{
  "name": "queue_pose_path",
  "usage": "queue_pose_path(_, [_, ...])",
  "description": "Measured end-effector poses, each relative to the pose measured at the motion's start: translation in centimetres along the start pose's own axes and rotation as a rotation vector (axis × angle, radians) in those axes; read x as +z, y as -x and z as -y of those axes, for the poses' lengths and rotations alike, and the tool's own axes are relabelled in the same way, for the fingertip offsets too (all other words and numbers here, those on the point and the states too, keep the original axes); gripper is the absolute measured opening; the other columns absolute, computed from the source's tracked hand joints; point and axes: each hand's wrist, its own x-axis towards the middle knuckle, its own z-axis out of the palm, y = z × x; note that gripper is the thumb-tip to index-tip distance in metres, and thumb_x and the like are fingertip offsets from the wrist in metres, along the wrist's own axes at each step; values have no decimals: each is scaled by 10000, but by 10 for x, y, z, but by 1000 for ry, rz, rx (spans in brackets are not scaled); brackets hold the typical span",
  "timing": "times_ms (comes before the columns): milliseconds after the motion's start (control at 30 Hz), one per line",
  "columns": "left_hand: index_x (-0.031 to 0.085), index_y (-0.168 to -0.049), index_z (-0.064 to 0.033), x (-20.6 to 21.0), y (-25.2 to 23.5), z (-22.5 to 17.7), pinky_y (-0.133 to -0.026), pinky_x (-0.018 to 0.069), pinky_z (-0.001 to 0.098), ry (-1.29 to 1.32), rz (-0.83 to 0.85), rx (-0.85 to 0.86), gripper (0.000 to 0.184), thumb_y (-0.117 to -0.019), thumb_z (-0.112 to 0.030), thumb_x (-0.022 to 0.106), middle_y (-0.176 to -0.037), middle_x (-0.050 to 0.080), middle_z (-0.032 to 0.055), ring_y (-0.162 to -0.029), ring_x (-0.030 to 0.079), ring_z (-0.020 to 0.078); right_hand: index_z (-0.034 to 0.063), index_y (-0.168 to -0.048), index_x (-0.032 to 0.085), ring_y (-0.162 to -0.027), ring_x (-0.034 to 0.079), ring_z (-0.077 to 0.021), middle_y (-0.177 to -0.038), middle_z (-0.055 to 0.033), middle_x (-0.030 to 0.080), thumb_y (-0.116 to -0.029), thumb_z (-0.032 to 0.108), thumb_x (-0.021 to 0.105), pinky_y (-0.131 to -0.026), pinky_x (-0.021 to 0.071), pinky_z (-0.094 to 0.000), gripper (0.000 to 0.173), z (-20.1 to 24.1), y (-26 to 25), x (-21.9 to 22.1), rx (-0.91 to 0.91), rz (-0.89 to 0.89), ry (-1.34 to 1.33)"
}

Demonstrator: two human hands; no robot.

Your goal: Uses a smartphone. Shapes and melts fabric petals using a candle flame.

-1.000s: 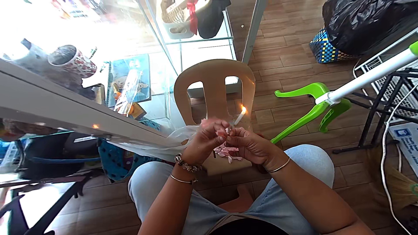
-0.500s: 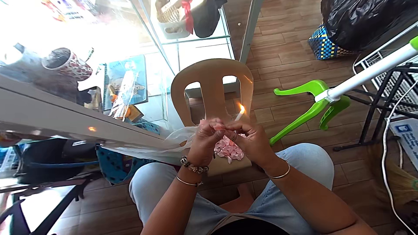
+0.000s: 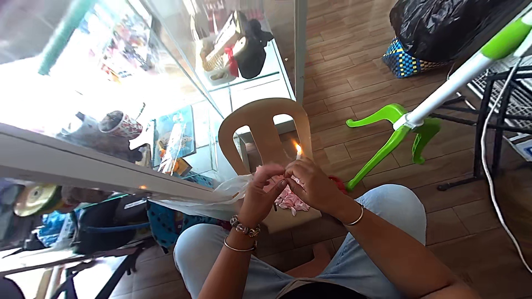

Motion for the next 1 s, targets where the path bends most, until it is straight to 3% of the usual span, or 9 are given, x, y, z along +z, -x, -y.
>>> queue_pose_path(167, [708, -1043, -79, 5, -7, -20, -946, 493, 292, -220, 73, -5, 116, -956, -142, 667, -1093, 710, -16, -1072, 628, 46, 7, -971, 706, -1053, 649, -324, -1028, -133, 701, -998, 159, 614, -863, 518, -514, 179, -2, 3, -20, 41, 71, -15])
queue_pose_path(267, [701, -1028, -74, 10, -15, -28, -912, 511, 269, -256, 113, -43, 101, -972, -120, 632, -1065, 703, -19, -1012, 634, 33, 0, -1022, 713, -1130, 631, -334, -1087, -148, 700, -1023, 188, 601, -936, 499, -526, 219, -1, 3, -32, 130, 137, -65])
queue_pose_path(367, [672, -1047, -32, 21, -23, -26, -761, 536, 187, -201, 73, -94, 113, -990, -70, 582, -995, 692, -20, -827, 628, -14, 5, -1237, 648, -1185, 601, -336, -1238, -171, 643, -993, 264, 667, -1020, 479, -537, 356, -3, 1, -48, 235, 136, -179])
queue_pose_path(467, [644, -1053, -2, 38, -34, -10, -691, 500, 184, -186, -30, -197, 122, -1023, -84, 560, -825, 656, -24, -707, 588, -11, 0, -1435, 497, -1226, 599, -325, -1349, -191, 601, -943, 319, 732, -1030, 505, -509, 632, -13, 2, -65, 307, -75, -273])
queue_pose_path(600, [627, -1129, 33, 55, -51, 23, -771, 525, 266, -230, -106, -343, 198, -1059, -128, 536, -929, 676, 63, -812, 627, 70, 31, -1502, 388, -1164, 610, -313, -1367, -189, 579, -1009, 303, 629, -888, 542, -469, 612, -15, 6, -88, 466, -385, -373])
queue_pose_path(700, [624, -1165, 37, 65, -61, 38, -805, 536, 310, -220, -147, -433, 226, -1072, -145, 528, -989, 676, 103, -874, 642, 116, 22, -1476, 414, -1166, 611, -297, -1345, -187, 585, -1014, 276, 628, -881, 548, -444, 568, -25, 1, -90, 507, -537, -447])
queue_pose_path(833, [617, -1220, 21, 73, -73, 50, -863, 525, 372, -245, -154, -492, 258, -1082, -174, 517, -1046, 663, 135, -935, 634, 168, 104, -1504, 383, -1112, 624, -278, -1376, -147, 566, -1025, 336, 604, -813, 552, -425, 577, -18, 7, -92, 552, -514, -524])
queue_pose_path(1000, [639, -1217, 17, 75, -83, 50, -838, 506, 425, -438, -111, -517, 266, -1073, -181, 534, -1029, 665, 159, -896, 621, 222, 143, -1530, 354, -1121, 621, -293, -1395, -136, 551, -1027, 336, 595, -815, 556, -454, 590, -11, 10, -96, 577, -495, -559])
